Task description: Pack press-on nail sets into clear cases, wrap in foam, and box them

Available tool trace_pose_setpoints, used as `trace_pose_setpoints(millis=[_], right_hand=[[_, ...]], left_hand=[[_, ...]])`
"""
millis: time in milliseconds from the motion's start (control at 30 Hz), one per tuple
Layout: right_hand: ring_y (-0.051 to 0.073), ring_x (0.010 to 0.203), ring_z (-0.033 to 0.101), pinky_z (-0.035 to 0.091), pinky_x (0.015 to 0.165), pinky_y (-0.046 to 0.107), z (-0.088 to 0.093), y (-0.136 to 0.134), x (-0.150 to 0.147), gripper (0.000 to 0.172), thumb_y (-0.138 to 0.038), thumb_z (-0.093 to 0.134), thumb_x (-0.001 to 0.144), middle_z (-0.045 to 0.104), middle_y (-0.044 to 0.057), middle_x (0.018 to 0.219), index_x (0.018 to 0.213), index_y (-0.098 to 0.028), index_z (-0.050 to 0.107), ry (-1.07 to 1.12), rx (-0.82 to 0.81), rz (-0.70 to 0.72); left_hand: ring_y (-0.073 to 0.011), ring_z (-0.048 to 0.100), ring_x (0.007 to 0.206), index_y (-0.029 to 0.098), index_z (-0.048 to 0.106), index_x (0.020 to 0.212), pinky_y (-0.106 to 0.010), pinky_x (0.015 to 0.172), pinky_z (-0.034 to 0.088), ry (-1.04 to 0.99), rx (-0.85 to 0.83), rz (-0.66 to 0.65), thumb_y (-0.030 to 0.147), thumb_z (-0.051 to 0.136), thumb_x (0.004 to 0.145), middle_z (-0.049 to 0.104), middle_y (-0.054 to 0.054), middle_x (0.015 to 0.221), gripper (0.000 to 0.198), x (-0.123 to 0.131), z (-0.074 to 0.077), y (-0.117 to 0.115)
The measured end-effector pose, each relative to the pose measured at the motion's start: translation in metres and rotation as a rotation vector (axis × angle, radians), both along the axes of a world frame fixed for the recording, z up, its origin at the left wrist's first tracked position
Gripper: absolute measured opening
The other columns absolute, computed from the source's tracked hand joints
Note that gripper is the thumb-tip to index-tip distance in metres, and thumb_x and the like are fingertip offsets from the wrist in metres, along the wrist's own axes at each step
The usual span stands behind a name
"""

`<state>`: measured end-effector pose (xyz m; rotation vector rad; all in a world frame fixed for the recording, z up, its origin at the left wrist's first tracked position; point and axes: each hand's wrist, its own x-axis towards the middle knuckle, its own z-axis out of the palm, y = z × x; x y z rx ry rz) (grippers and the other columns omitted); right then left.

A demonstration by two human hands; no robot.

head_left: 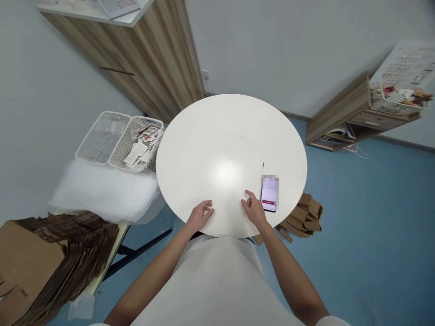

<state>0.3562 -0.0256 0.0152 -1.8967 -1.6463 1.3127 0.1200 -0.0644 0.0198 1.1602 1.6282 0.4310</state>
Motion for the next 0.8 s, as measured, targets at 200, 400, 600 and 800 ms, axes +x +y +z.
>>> trace_pose_setpoints(millis=[200, 400, 600, 800], right_hand=[[0.013, 0.055, 0.045, 0.041, 0.056, 0.027, 0.006, 0.020, -0.047, 0.046, -0.038, 0.040, 0.079, 0.043, -0.004, 0.059, 0.122, -0.021, 0.043, 0.056, 0.033, 0.195], [0.014, 0.059, 0.049, 0.044, 0.060, 0.028, 0.015, 0.037, -0.114, 0.043, -0.038, 0.040, 0.079, 0.048, -0.003, 0.063, 0.119, -0.022, 0.045, 0.099, 0.046, 0.305], [0.014, 0.060, 0.051, 0.045, 0.062, 0.029, 0.020, 0.051, -0.193, 0.039, -0.037, 0.041, 0.079, 0.055, -0.002, 0.071, 0.115, -0.024, 0.048, 0.049, 0.018, 0.436], [0.012, 0.062, 0.054, 0.045, 0.065, 0.028, 0.033, 0.066, -0.268, 0.038, -0.035, 0.043, 0.080, 0.060, 0.001, 0.085, 0.116, -0.025, 0.048, -0.079, 0.050, 0.609]], left_hand=[[-0.0184, 0.058, 0.093, 0.019, 0.051, 0.110, -0.032, 0.077, 0.046, 0.035, 0.042, 0.207, 0.037, 0.050, 0.077, 0.059, -0.009, 0.110, 0.038, -0.036, 0.013, 0.002], [-0.0198, 0.056, 0.097, 0.021, 0.052, 0.110, -0.032, 0.077, 0.047, 0.091, 0.078, 0.256, 0.038, 0.050, 0.077, 0.057, -0.008, 0.113, 0.038, -0.090, 0.017, -0.013], [-0.0211, 0.052, 0.104, 0.021, 0.049, 0.116, -0.032, 0.079, 0.046, 0.072, 0.112, 0.251, 0.040, 0.049, 0.079, 0.053, -0.009, 0.119, 0.042, -0.171, 0.011, -0.009], [-0.0197, 0.053, 0.102, 0.021, 0.049, 0.115, -0.030, 0.076, 0.047, 0.094, 0.216, 0.216, 0.041, 0.048, 0.079, 0.054, -0.007, 0.118, 0.041, -0.250, 0.008, 0.008]])
